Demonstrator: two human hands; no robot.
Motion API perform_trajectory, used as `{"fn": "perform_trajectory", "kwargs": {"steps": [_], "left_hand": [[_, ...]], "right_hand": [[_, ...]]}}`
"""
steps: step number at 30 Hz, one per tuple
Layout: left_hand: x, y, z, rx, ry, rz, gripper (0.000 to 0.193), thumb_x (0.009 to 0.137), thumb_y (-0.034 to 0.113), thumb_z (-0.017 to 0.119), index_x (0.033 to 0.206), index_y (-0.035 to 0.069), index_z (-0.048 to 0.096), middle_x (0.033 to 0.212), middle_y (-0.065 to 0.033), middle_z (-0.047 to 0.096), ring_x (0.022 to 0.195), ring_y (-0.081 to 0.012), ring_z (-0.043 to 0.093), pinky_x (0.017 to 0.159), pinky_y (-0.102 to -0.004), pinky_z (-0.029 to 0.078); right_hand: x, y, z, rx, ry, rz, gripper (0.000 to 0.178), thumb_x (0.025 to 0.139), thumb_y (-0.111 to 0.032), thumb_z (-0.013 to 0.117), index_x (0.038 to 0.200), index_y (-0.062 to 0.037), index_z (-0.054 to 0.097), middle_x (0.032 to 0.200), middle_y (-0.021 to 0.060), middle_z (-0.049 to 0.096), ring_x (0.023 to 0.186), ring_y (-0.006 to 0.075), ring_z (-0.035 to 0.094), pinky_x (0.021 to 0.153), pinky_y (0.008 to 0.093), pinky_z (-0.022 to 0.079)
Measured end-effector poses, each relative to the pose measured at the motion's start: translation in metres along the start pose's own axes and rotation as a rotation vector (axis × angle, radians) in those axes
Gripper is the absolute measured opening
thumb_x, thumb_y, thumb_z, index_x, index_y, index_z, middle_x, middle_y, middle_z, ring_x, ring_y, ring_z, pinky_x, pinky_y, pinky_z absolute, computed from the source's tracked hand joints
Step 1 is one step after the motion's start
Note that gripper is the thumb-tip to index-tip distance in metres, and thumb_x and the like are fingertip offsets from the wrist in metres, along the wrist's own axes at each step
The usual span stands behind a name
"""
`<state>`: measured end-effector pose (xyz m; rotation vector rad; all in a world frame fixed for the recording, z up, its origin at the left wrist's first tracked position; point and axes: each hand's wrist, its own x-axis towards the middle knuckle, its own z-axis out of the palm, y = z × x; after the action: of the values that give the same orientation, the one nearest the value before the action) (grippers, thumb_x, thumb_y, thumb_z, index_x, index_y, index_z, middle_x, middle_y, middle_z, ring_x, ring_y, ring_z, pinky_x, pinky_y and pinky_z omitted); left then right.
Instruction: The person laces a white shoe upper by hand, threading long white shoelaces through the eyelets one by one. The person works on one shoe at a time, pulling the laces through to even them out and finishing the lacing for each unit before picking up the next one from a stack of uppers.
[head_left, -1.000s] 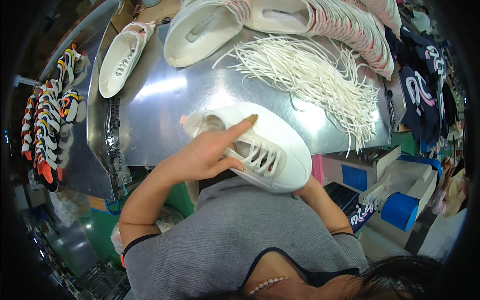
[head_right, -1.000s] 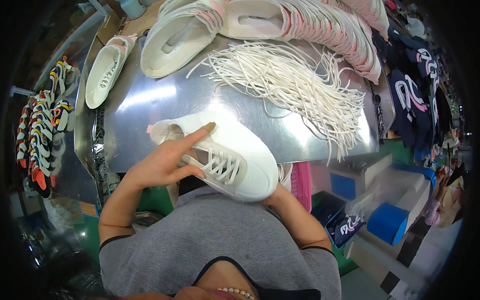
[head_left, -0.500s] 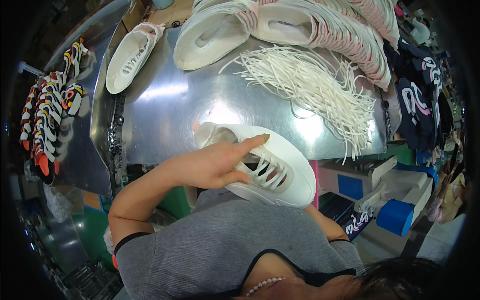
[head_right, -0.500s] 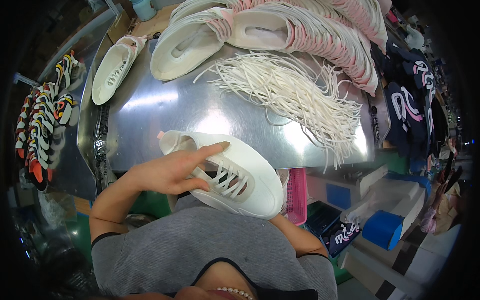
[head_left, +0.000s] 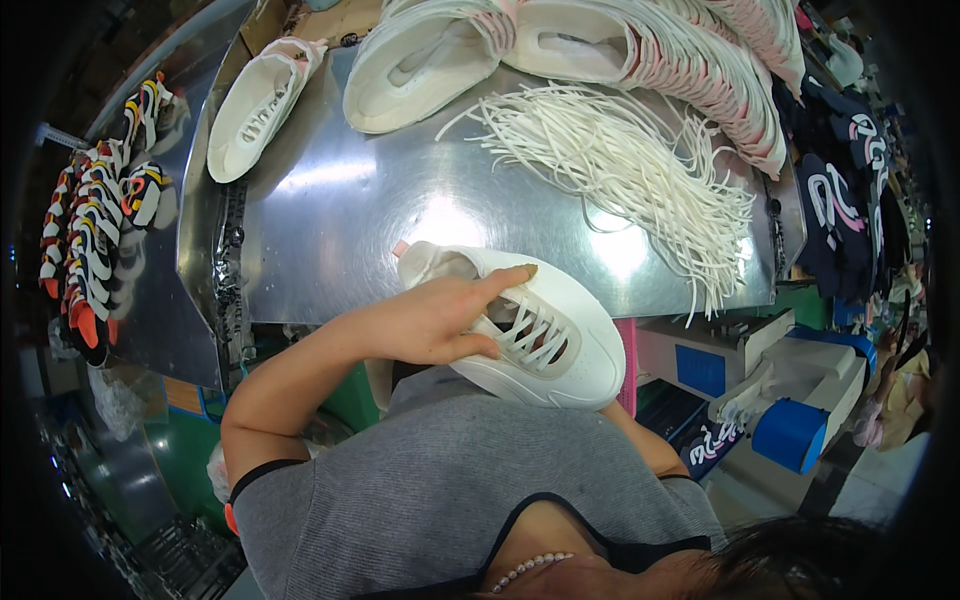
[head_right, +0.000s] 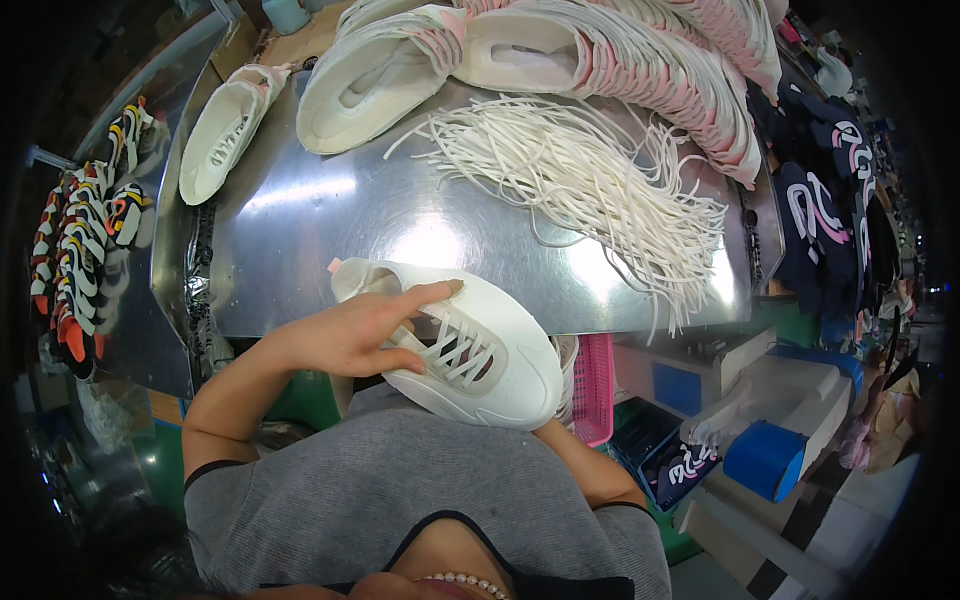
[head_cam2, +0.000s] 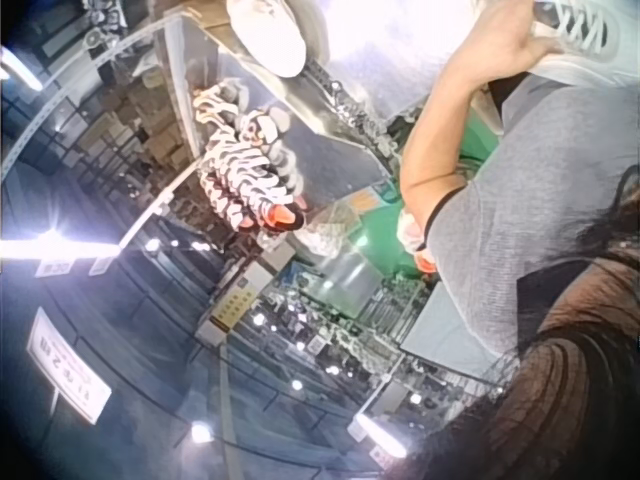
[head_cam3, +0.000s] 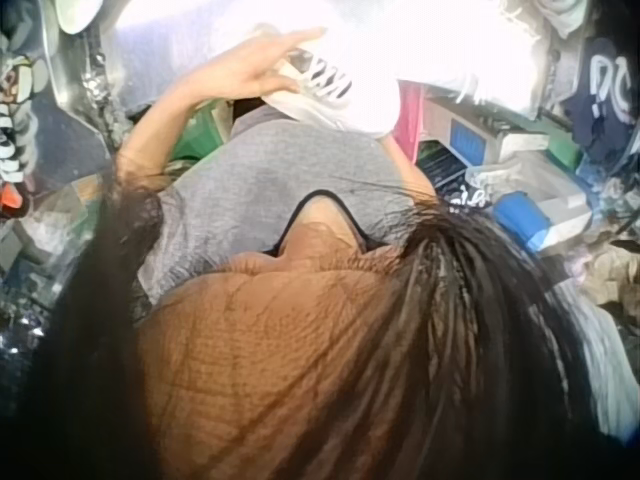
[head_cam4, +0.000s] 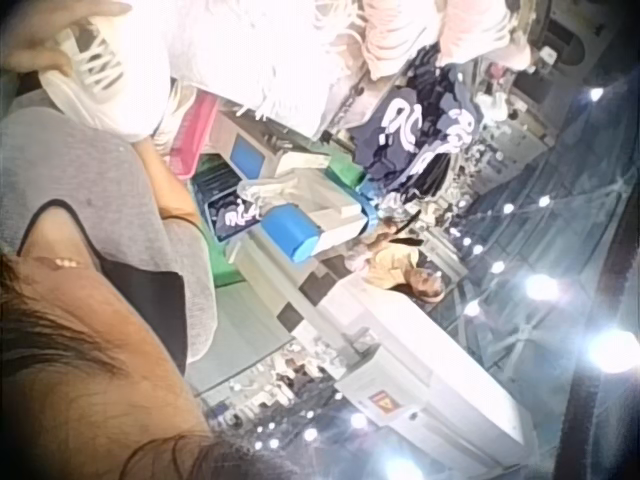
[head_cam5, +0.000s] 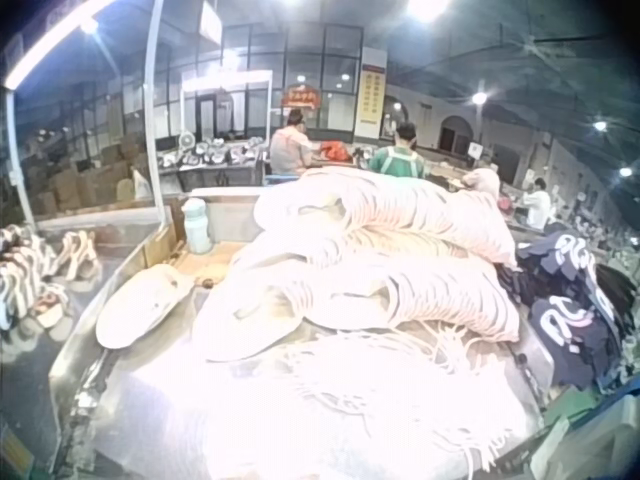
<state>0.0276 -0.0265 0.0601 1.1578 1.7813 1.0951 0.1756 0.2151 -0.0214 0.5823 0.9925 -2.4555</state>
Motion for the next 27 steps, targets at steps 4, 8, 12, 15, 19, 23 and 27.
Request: {"fn": "perform_trajectory", "kwargs": {"steps": [4, 8, 12, 15, 19, 23, 27], "left_hand": [[0.002, -0.002, -0.002, -0.024, -0.013, -0.021, 0.082, 0.091, 0.014, 0.072, 0.156, 0.007, 0.024, 0.122, -0.0224, 0.062, 0.108, -0.0347, 0.064, 0.093, -0.0438, 0.049], [0.003, -0.005, -0.001, -0.031, 0.006, 0.021, 0.082, 0.090, 0.015, 0.073, 0.156, 0.007, 0.025, 0.125, -0.0214, 0.060, 0.107, -0.0347, 0.064, 0.093, -0.0442, 0.049], [0.007, -0.013, -0.001, -0.035, 0.008, 0.066, 0.083, 0.088, 0.013, 0.073, 0.155, 0.003, 0.025, 0.121, -0.0262, 0.060, 0.108, -0.0389, 0.063, 0.092, -0.0446, 0.048], [0.012, -0.003, -0.014, -0.035, -0.044, 0.047, 0.084, 0.086, 0.012, 0.073, 0.155, 0.002, 0.026, 0.121, -0.0283, 0.061, 0.111, -0.0415, 0.061, 0.092, -0.0451, 0.048], [0.019, -0.011, -0.020, 0.093, -0.059, 0.123, 0.085, 0.085, 0.013, 0.075, 0.155, 0.003, 0.027, 0.122, -0.0271, 0.062, 0.110, -0.0412, 0.062, 0.092, -0.0438, 0.049], [0.027, 0.007, -0.024, 0.634, 0.398, 0.032, 0.086, 0.082, 0.013, 0.078, 0.153, 0.004, 0.030, 0.131, -0.0255, 0.056, 0.117, -0.0416, 0.057, 0.094, -0.0441, 0.049], [-0.012, -0.018, 0.011, 0.353, 1.094, -0.002, 0.084, 0.079, 0.016, 0.084, 0.147, 0.000, 0.037, 0.141, -0.0211, 0.047, 0.125, -0.0338, 0.051, 0.097, -0.0423, 0.050]], "right_hand": [[0.002, 0.001, -0.001, 0.050, 0.016, 0.007, 0.053, 0.100, -0.019, 0.061, 0.147, -0.0033, 0.044, 0.137, 0.0133, 0.060, 0.119, 0.0223, 0.063, 0.098, 0.0356, 0.056], [0.002, 0.005, -0.001, 0.103, 0.038, 0.011, 0.053, 0.100, -0.019, 0.061, 0.147, -0.0029, 0.043, 0.137, 0.0135, 0.060, 0.118, 0.0227, 0.064, 0.098, 0.0359, 0.056], [0.003, 0.007, -0.002, 0.160, 0.069, 0.013, 0.053, 0.100, -0.019, 0.061, 0.147, -0.0026, 0.043, 0.136, 0.0137, 0.060, 0.118, 0.0231, 0.064, 0.098, 0.0363, 0.056], [0.001, 0.008, -0.003, 0.218, 0.107, -0.007, 0.054, 0.100, -0.019, 0.061, 0.147, -0.0023, 0.042, 0.136, 0.0138, 0.060, 0.118, 0.0235, 0.064, 0.098, 0.0366, 0.055], [0.021, -0.013, -0.018, 0.171, 0.021, -0.037, 0.057, 0.098, -0.021, 0.062, 0.146, 0.0014, 0.041, 0.134, 0.0170, 0.061, 0.116, 0.0270, 0.065, 0.100, 0.0395, 0.054], [0.039, -0.043, -0.004, 0.125, -0.087, -0.264, 0.059, 0.097, -0.024, 0.064, 0.142, 0.0069, 0.044, 0.132, 0.0218, 0.061, 0.115, 0.0321, 0.065, 0.102, 0.0447, 0.053], [0.058, -0.037, 0.003, 0.409, -0.078, -0.216, 0.052, 0.100, -0.023, 0.061, 0.141, 0.0052, 0.047, 0.135, 0.0209, 0.060, 0.120, 0.0329, 0.063, 0.103, 0.0464, 0.052]]}}
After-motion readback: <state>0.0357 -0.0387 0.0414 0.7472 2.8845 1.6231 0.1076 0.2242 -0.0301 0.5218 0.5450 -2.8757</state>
